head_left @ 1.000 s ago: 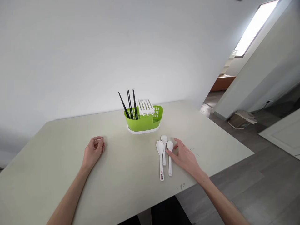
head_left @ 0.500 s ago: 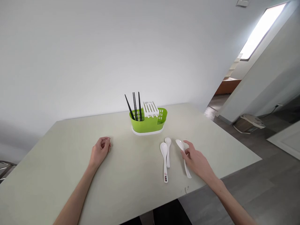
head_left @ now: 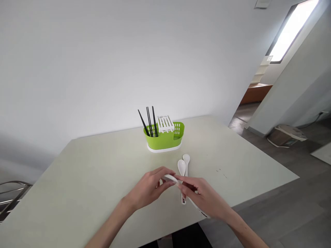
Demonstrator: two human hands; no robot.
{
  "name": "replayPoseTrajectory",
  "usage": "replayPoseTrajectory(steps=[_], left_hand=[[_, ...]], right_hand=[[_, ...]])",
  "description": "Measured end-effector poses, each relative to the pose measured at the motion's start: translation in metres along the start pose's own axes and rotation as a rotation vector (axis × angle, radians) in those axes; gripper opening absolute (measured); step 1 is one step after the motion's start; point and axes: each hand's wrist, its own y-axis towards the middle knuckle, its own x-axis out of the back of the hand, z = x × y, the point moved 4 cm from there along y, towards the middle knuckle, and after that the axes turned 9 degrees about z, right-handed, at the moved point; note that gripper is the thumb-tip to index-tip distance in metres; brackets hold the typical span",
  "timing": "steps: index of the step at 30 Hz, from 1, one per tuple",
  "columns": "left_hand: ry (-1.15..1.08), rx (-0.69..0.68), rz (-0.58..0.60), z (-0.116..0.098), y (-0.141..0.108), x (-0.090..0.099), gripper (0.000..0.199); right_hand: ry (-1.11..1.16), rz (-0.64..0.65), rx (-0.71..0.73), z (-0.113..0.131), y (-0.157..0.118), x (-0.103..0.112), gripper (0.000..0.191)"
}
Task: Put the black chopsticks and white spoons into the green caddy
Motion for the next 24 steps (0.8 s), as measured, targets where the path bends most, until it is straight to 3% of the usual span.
replayPoseTrajectory(steps=[4, 7, 10, 14, 16, 18, 24], left_hand=[[0.087, 0.003, 0.047, -0.009, -0.001, 0.008, 0.031], [0.14, 0.053, -0.017, -0.002, -0.008, 0.033, 0.035], [0.185, 0.191, -0.253, 0.007, -0.018, 0.078, 0.039], [0.279, 0.334, -0.744, 0.009, -0.036, 0.145, 0.041], [0.342, 0.362, -0.879, 0.01, -0.039, 0.167, 0.037], [0.43, 0.375, -0.874, 0.014, -0.034, 0.179, 0.037], [0.715, 0.351, -0.571, 0.04, 0.004, 0.187, 0.046]], right_hand=[[0.078, 0.039, -0.015, -0.008, -0.005, -0.001, 0.051], [0.204, 0.027, -0.025, -0.027, -0.008, 0.009, 0.054], [0.254, -0.107, -0.016, -0.056, -0.011, 0.035, 0.056], [0.202, -0.367, -0.073, -0.102, -0.018, 0.074, 0.055], [0.186, -0.464, -0.101, -0.121, -0.021, 0.086, 0.058], [0.153, -0.515, -0.123, -0.135, -0.022, 0.09, 0.058], [0.016, -0.509, -0.116, -0.144, -0.022, 0.083, 0.049]])
